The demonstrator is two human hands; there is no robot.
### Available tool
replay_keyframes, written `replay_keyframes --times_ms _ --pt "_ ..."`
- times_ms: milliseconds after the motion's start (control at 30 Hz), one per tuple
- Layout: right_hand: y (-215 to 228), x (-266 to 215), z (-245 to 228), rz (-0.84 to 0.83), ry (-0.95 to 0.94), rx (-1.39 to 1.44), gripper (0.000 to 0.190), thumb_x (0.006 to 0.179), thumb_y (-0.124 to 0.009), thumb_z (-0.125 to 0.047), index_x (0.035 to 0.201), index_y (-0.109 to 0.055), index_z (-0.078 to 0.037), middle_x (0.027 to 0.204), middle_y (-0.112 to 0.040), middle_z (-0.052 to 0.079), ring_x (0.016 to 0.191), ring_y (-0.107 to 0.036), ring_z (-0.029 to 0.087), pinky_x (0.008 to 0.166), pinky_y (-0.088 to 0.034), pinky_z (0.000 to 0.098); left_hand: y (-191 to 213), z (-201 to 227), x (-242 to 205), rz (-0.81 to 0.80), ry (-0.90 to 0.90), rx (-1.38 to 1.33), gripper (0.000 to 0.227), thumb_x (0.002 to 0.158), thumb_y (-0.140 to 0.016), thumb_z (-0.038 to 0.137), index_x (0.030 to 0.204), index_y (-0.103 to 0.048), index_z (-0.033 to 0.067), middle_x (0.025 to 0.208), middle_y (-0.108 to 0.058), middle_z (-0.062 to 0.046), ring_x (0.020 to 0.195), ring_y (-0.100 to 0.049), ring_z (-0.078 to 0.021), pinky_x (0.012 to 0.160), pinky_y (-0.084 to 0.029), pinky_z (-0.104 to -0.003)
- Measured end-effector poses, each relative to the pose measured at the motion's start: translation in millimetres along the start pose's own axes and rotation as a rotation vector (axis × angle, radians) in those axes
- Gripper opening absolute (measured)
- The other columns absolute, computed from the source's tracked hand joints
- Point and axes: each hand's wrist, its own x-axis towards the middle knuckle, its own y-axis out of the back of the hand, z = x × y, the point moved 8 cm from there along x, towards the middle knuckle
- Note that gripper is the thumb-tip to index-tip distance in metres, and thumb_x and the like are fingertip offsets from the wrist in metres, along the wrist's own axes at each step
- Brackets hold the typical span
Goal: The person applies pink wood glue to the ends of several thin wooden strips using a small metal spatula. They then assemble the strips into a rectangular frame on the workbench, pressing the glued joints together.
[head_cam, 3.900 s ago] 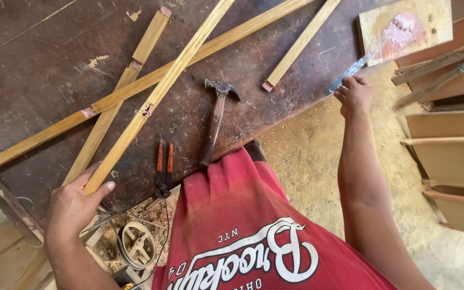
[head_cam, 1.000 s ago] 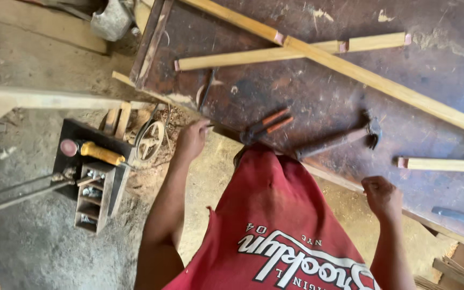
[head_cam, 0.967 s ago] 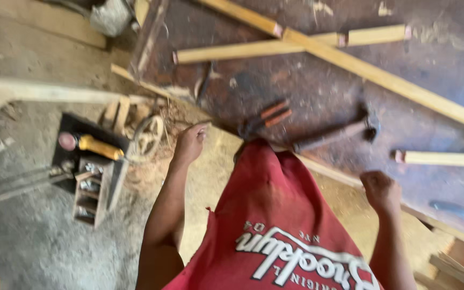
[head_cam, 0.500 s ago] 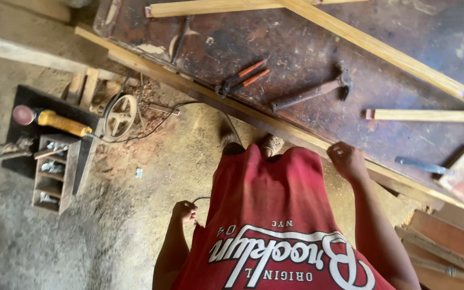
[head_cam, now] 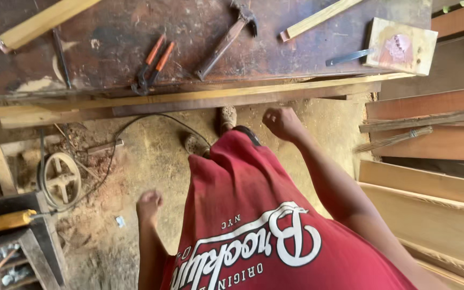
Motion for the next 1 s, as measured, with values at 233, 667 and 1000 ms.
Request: replay_keyframes --times_ms 233,667,1000 --pt "37.9 -35.4 68.9 0.111 -0.196 -0.017 0.015 0.089 -0.071 -0.022 0.09 -0.077 -0.009 0.085 -0.076 0.018 0.077 -0.075 0.033 0.067 -0.058 0.0409 7.4 -13.0 -52.9 0.124 0.397 0.122 0.025 0.1 -0.065 0.011 0.122 -0.069 -0.0007 0.08 -0.065 -0.011 0.062 -0.057 -0.0179 0.055 -0.049 -0.033" --pt "190.5 44.8 212.9 0.14 -0.383 0.371 0.021 0.095 -0.07 -0.024 0.099 -0.074 -0.004 0.081 -0.077 0.012 0.069 -0.07 0.018 0.065 -0.057 0.0364 -137.8 59.2 37.7 0.179 0.119 0.459 0.023 0.1 -0.065 0.019 0.12 -0.073 0.0133 0.099 -0.074 -0.008 0.075 -0.066 -0.0205 0.071 -0.048 -0.035" --pt "261.8 132.0 277.3 0.071 -0.107 0.21 0.017 0.093 -0.072 -0.02 0.101 -0.077 -0.006 0.092 -0.078 0.013 0.081 -0.076 0.025 0.073 -0.059 0.0377 -234.4 119.7 8.3 0.284 -0.199 0.968 0.02 0.098 -0.072 0.022 0.113 -0.079 0.0122 0.112 -0.078 -0.013 0.099 -0.072 -0.0271 0.089 -0.054 -0.039"
